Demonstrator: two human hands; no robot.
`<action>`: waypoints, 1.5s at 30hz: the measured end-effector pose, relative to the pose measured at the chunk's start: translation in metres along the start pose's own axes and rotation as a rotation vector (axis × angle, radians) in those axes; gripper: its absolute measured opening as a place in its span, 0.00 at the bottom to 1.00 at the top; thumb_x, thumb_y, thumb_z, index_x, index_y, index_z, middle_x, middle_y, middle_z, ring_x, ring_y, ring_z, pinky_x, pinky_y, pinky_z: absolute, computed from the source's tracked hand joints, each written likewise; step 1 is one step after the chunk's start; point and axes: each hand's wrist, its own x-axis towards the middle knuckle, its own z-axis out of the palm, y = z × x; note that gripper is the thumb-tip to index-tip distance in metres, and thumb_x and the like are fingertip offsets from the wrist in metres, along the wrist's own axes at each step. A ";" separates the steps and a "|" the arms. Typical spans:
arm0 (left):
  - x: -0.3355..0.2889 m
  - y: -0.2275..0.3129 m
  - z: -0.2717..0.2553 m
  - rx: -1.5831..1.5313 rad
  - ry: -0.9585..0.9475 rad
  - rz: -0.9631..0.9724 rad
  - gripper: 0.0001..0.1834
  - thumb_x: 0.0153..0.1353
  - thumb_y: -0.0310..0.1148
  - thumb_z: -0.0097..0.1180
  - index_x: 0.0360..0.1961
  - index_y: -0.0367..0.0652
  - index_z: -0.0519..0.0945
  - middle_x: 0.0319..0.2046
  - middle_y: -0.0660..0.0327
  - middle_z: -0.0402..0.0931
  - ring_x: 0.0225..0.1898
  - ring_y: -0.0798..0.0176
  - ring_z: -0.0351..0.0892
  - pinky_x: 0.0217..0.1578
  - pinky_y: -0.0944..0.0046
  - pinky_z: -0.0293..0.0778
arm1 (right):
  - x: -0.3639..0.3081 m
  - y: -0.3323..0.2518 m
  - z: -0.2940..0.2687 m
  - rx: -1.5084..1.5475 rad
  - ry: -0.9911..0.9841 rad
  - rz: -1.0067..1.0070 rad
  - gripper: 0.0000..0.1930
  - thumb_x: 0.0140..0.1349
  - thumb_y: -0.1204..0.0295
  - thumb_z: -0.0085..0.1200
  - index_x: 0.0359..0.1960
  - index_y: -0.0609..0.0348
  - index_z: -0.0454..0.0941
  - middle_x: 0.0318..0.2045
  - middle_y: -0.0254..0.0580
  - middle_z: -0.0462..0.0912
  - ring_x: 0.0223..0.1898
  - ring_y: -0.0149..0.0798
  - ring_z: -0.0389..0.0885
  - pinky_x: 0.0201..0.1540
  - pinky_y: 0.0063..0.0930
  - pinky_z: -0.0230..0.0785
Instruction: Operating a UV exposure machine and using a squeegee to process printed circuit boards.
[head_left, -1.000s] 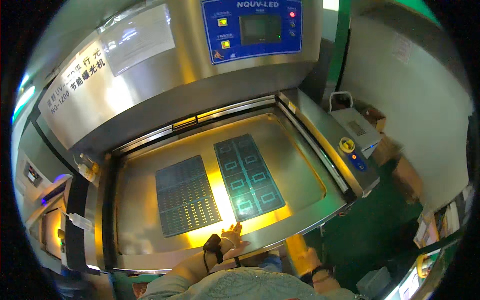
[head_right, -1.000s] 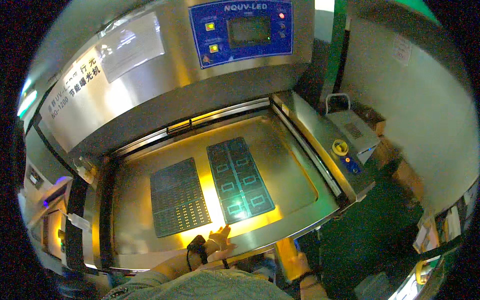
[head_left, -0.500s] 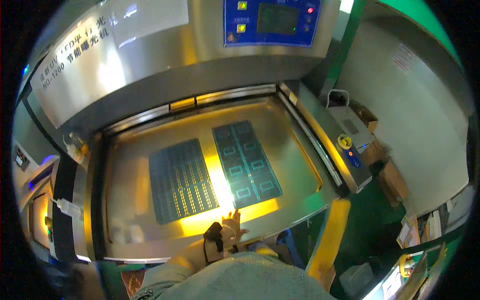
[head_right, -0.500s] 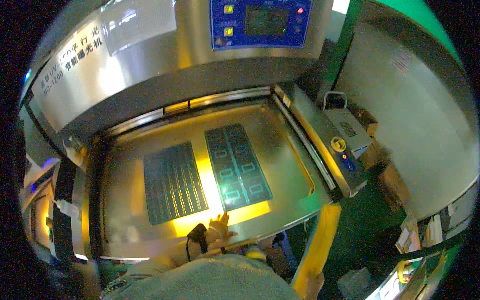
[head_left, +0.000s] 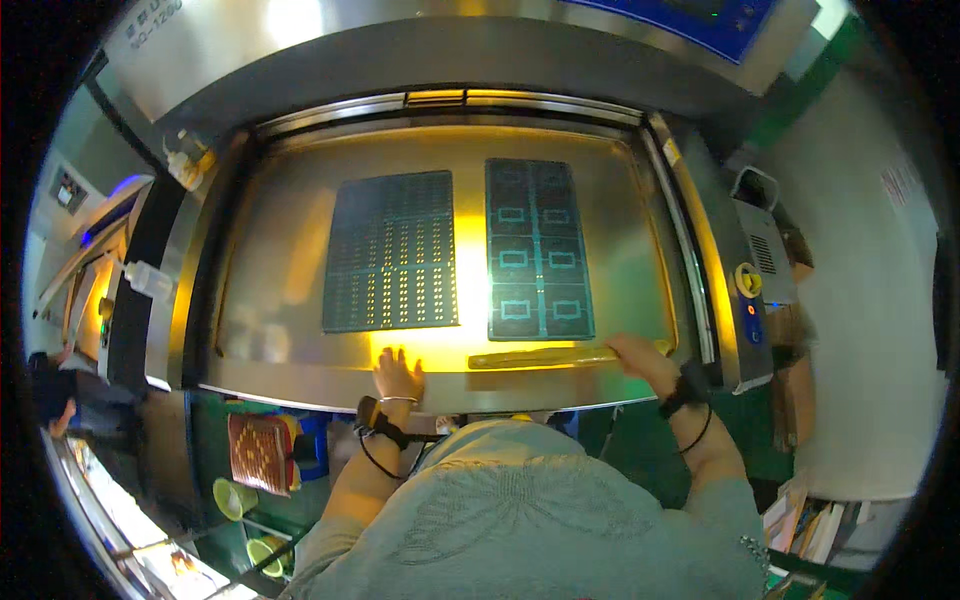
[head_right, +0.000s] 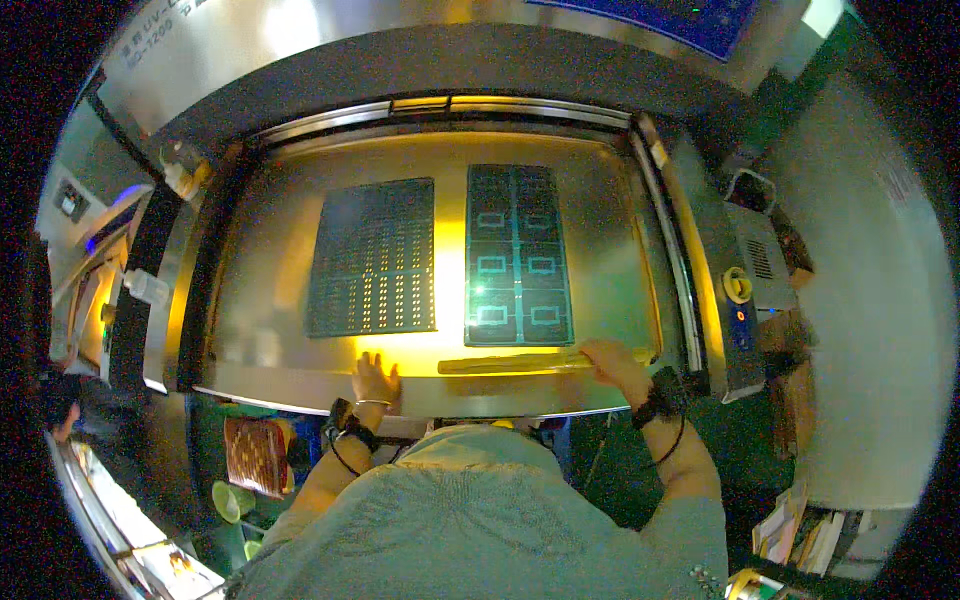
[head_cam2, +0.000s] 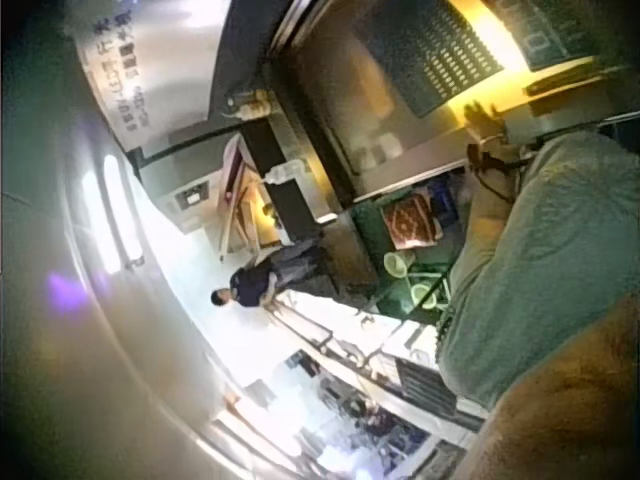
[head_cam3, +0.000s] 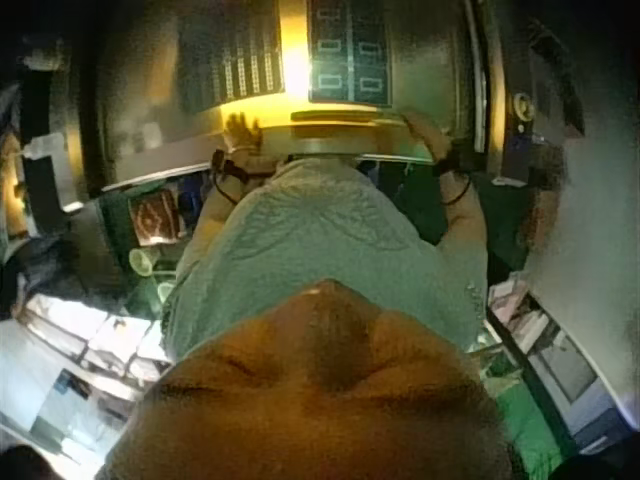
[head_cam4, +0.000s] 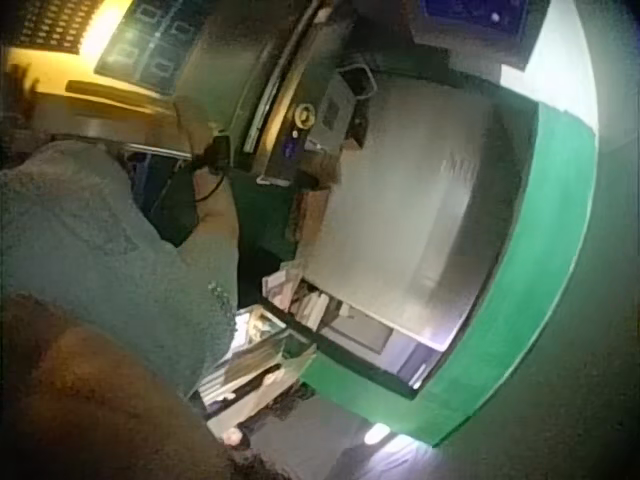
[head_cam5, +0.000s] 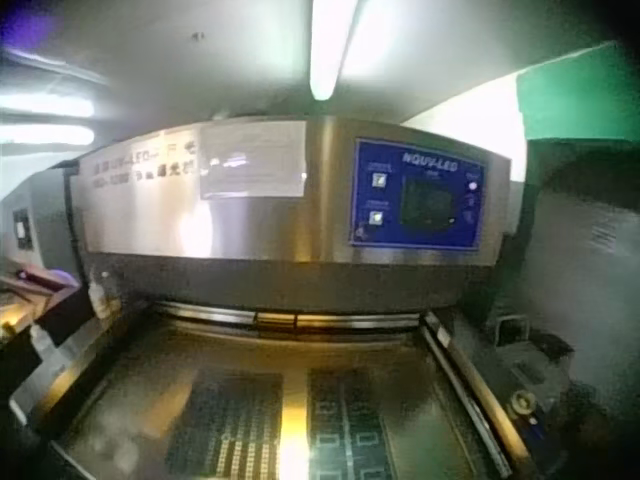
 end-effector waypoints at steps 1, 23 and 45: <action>-0.003 -0.020 0.008 0.022 0.131 -0.087 0.23 0.53 0.46 0.49 0.43 0.39 0.73 0.46 0.51 0.69 0.48 0.50 0.66 0.44 0.51 0.64 | 0.014 -0.023 -0.015 -0.042 -0.084 0.030 0.15 0.50 0.72 0.51 0.42 0.56 0.74 0.34 0.51 0.77 0.37 0.54 0.75 0.40 0.41 0.67; 0.004 -0.037 -0.017 -0.067 0.231 -0.248 0.09 0.46 0.33 0.50 0.26 0.40 0.77 0.32 0.55 0.71 0.41 0.51 0.67 0.49 0.51 0.59 | 0.014 -0.060 0.023 0.045 0.036 -0.150 0.30 0.42 0.60 0.62 0.48 0.59 0.69 0.47 0.49 0.74 0.49 0.49 0.72 0.50 0.38 0.65; 0.004 -0.043 -0.004 -0.028 0.306 -0.216 0.08 0.45 0.32 0.52 0.25 0.41 0.78 0.31 0.55 0.73 0.40 0.53 0.68 0.47 0.52 0.60 | 0.018 -0.064 0.011 0.088 -0.029 -0.116 0.30 0.40 0.68 0.61 0.49 0.57 0.69 0.48 0.48 0.73 0.50 0.48 0.71 0.52 0.38 0.63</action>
